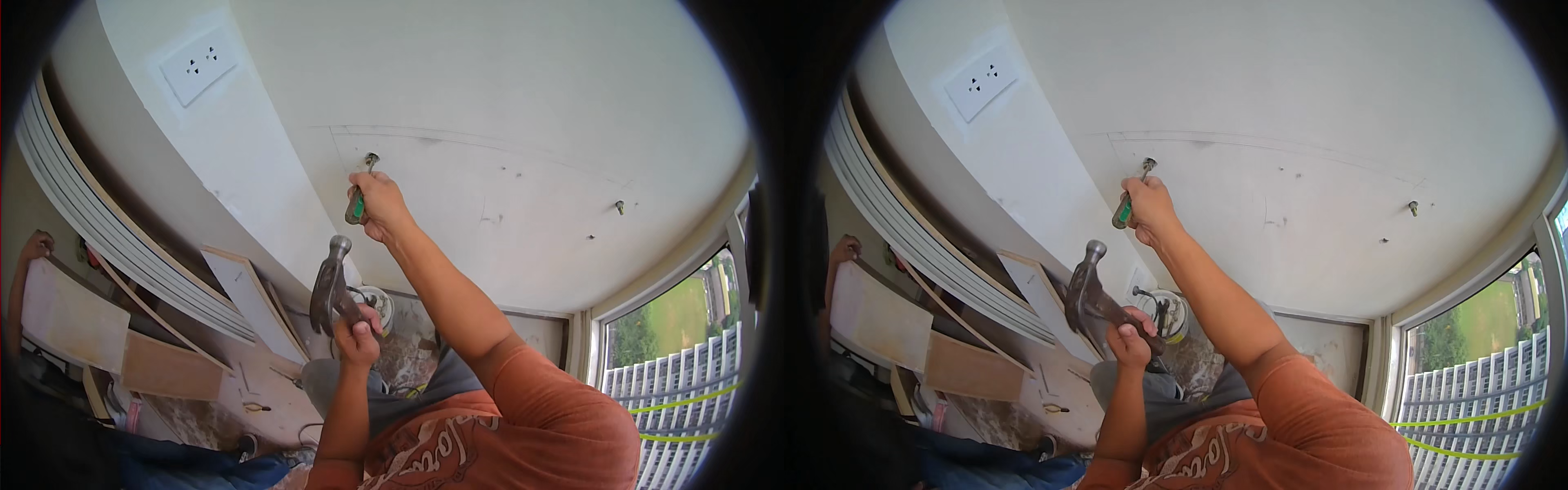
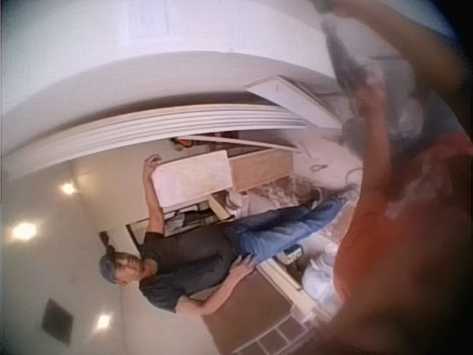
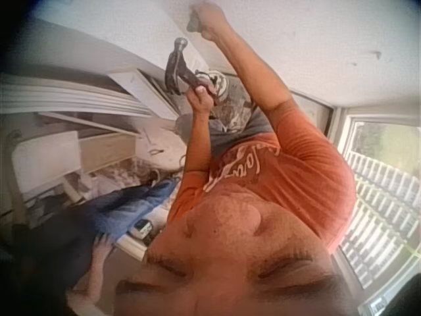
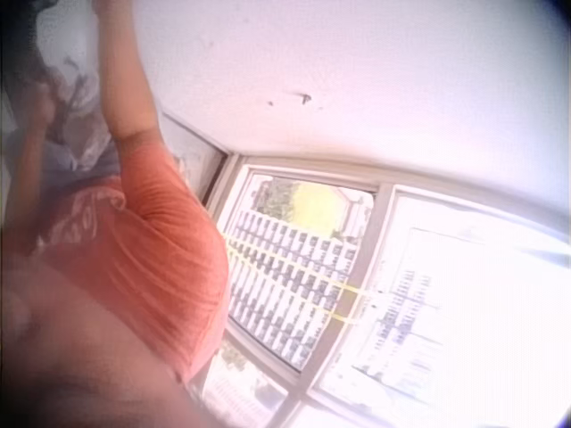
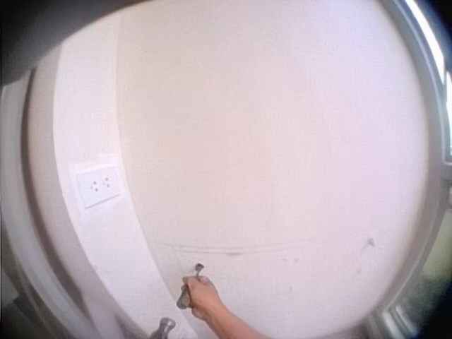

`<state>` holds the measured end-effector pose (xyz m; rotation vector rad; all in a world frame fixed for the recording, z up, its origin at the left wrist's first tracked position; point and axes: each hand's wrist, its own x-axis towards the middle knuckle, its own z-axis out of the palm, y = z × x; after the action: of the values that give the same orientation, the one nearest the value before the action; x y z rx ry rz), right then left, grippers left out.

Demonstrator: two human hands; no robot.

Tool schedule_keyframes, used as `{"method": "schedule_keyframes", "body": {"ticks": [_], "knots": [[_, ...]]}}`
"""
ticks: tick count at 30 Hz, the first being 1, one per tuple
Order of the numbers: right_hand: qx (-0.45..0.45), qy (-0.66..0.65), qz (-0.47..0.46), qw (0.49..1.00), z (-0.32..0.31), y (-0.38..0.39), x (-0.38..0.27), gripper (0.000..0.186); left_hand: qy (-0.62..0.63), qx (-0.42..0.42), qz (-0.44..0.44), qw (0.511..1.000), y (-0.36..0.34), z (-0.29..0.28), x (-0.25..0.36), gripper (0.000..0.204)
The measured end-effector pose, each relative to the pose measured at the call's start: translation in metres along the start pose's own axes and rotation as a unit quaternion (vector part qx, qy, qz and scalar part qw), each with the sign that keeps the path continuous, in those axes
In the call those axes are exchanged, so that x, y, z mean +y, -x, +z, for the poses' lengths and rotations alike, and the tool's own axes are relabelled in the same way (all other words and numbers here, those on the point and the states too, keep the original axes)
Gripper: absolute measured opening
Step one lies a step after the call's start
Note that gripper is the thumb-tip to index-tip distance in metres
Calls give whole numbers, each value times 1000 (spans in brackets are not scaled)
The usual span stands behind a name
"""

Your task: The person sits on the floor and installs metal fixtures into the ceiling using a wrench, hammer, and screwdriver. They tighten bolts and secure the fixtures in place while another person stands nearby holding a wooden board.

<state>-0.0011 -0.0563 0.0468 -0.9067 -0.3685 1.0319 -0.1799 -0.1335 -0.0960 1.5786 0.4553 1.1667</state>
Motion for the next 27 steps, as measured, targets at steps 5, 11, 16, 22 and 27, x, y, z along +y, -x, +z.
{"method": "schedule_keyframes", "body": {"ticks": [5,11,16,22,27], "knots": [[-6,-7,-4,1000,8,1,6,15,25,48,117,992,-5,7,-6,53],[-26,-7,3,1000,-12,-1,0,16,37,-15,89,995,8,11,4,59],[-54,63,-2,997,-26,22,1,18,52,-5,146,988,38,7,8,53],[-59,96,21,993,-32,22,-9,21,48,-19,49,997,49,4,7,55],[-43,30,17,998,-22,15,-8,23,40,1,20,999,52,6,14,60]]}}
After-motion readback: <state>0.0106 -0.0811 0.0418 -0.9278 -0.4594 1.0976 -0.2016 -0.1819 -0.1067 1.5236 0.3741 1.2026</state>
